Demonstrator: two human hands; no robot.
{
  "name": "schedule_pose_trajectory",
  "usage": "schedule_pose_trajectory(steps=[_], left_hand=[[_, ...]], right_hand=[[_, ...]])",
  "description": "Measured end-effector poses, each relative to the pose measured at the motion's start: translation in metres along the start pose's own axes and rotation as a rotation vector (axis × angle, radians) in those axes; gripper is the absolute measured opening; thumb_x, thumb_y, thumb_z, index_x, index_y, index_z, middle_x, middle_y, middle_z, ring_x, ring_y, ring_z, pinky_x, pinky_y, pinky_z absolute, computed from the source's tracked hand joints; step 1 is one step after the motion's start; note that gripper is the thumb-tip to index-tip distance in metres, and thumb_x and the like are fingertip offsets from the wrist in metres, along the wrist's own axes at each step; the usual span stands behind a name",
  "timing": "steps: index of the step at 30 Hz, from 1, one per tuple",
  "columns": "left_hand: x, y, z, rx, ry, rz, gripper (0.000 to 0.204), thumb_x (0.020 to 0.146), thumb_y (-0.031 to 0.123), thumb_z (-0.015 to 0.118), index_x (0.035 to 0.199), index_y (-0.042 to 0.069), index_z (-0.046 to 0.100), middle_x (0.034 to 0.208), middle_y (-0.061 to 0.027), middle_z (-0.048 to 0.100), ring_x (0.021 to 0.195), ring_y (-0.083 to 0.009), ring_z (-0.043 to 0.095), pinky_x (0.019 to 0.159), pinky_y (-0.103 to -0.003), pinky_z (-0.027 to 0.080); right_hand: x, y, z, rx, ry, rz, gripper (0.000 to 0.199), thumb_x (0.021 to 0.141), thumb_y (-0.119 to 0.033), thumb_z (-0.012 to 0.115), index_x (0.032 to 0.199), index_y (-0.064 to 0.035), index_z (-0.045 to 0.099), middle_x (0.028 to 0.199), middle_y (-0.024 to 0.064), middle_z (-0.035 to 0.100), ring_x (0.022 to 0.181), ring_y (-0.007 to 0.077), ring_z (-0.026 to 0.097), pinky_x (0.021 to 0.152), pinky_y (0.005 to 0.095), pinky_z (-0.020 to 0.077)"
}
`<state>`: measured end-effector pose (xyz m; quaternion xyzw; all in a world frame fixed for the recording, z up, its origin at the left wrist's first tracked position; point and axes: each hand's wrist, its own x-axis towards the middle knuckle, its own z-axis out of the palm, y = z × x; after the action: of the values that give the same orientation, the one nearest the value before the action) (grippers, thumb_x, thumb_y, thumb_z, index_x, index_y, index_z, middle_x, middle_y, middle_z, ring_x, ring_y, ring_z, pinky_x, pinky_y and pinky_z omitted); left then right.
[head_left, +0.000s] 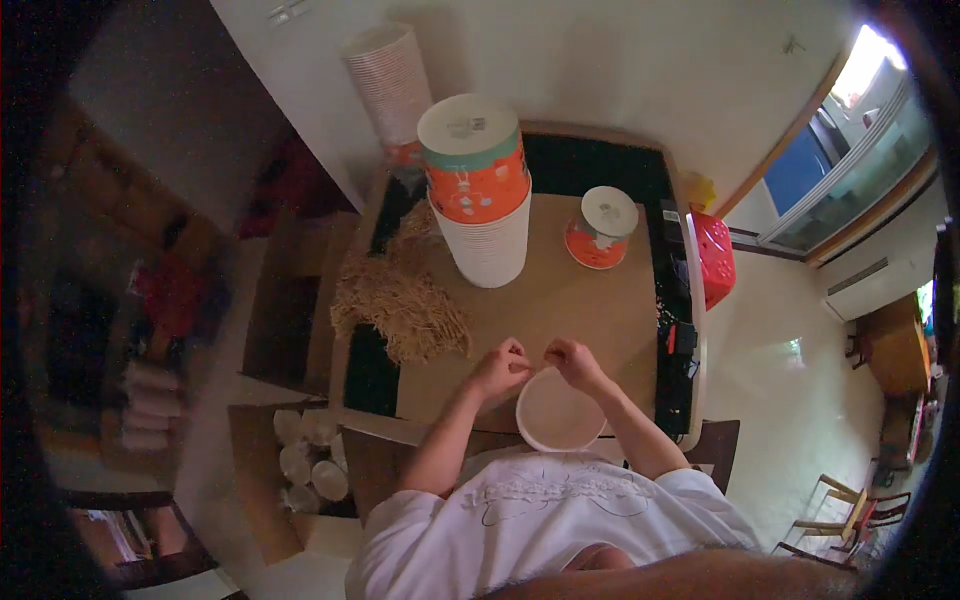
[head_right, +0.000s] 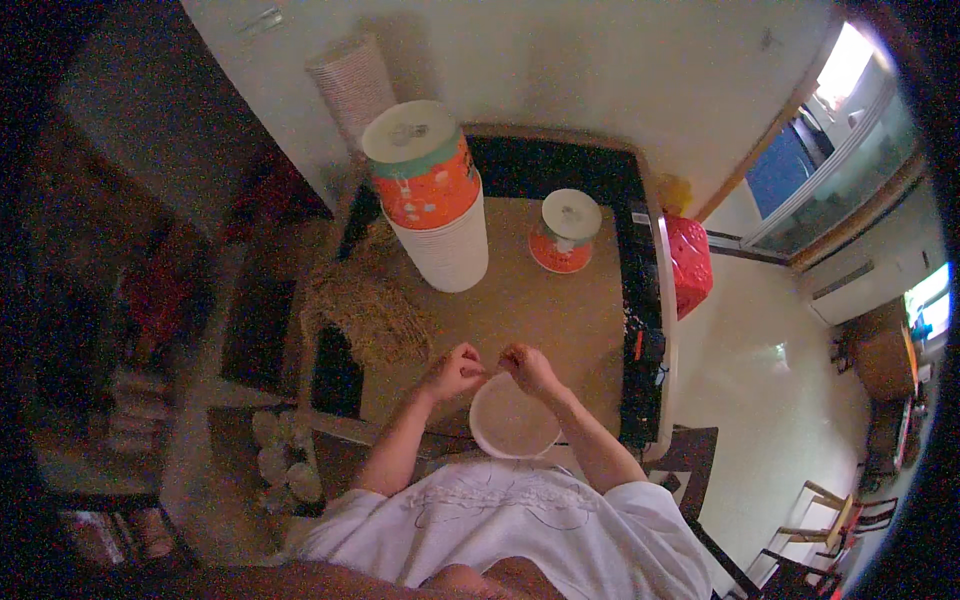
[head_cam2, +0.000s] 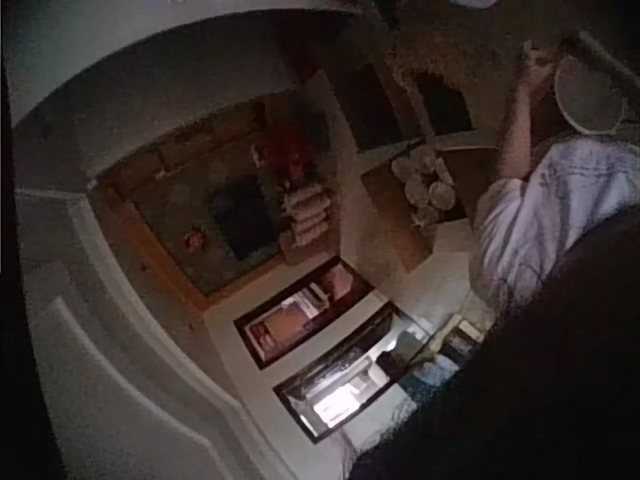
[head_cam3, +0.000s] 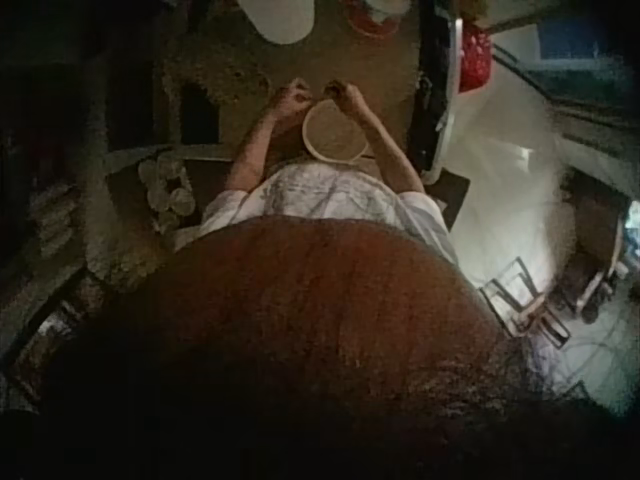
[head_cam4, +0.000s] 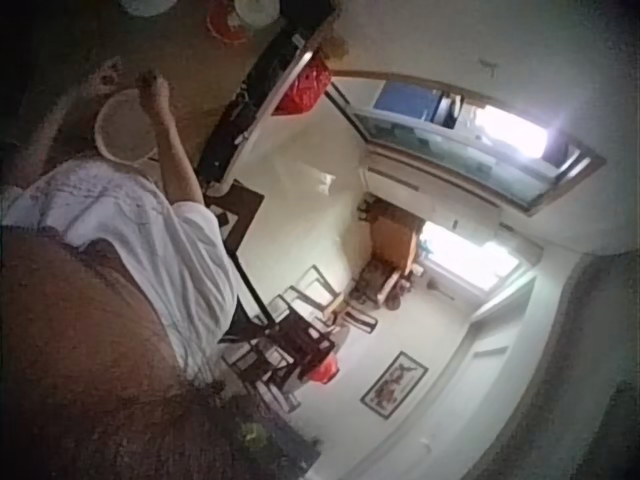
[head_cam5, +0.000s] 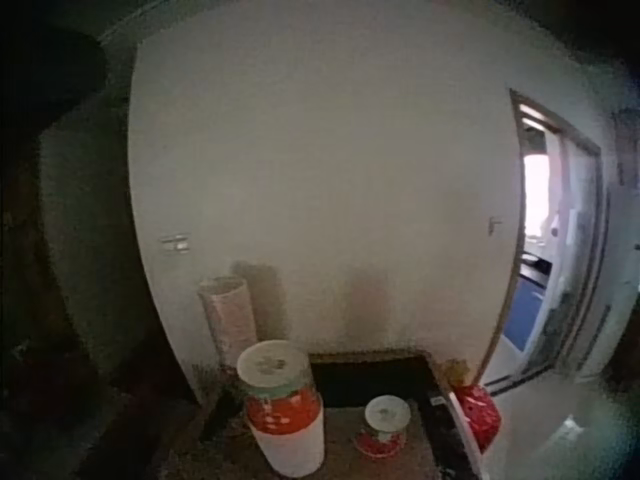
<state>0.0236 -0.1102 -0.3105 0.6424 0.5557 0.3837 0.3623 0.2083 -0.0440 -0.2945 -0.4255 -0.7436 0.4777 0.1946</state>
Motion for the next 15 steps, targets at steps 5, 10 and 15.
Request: schedule_pose_trajectory(steps=[5,10,15], left_hand=[[0.006,-0.002,0.016,0.139,0.045,0.16,0.007,0.069,0.01,0.063,0.072,0.005,0.061,0.081,-0.0084,0.052,0.071,-0.0237,0.056,0.065,-0.033,0.047],[0.006,0.009,0.021,0.125,0.048,0.067,0.008,0.072,0.01,0.062,0.077,0.005,0.06,0.078,-0.0075,0.054,0.071,-0.0219,0.057,0.064,-0.03,0.047],[-0.002,-0.009,0.036,-0.436,-0.026,-0.282,0.012,0.074,0.012,0.063,0.08,0.004,0.057,0.078,-0.0041,0.058,0.072,-0.018,0.057,0.066,-0.031,0.046]], right_hand=[[0.0,0.001,0.002,-0.102,0.049,-0.202,0.004,0.073,-0.004,0.055,0.076,-0.002,0.057,0.071,0.0111,0.057,0.065,0.0231,0.056,0.059,0.0312,0.0443],[0.0,0.007,0.003,-0.083,0.073,-0.17,0.003,0.072,-0.003,0.055,0.074,-0.0015,0.056,0.071,0.0114,0.057,0.064,0.023,0.055,0.058,0.0306,0.044],[-0.001,0.003,0.002,-0.101,0.01,-0.149,0.004,0.072,-0.004,0.055,0.074,-0.002,0.056,0.073,0.0126,0.057,0.068,0.0261,0.057,0.061,0.0332,0.0451]])
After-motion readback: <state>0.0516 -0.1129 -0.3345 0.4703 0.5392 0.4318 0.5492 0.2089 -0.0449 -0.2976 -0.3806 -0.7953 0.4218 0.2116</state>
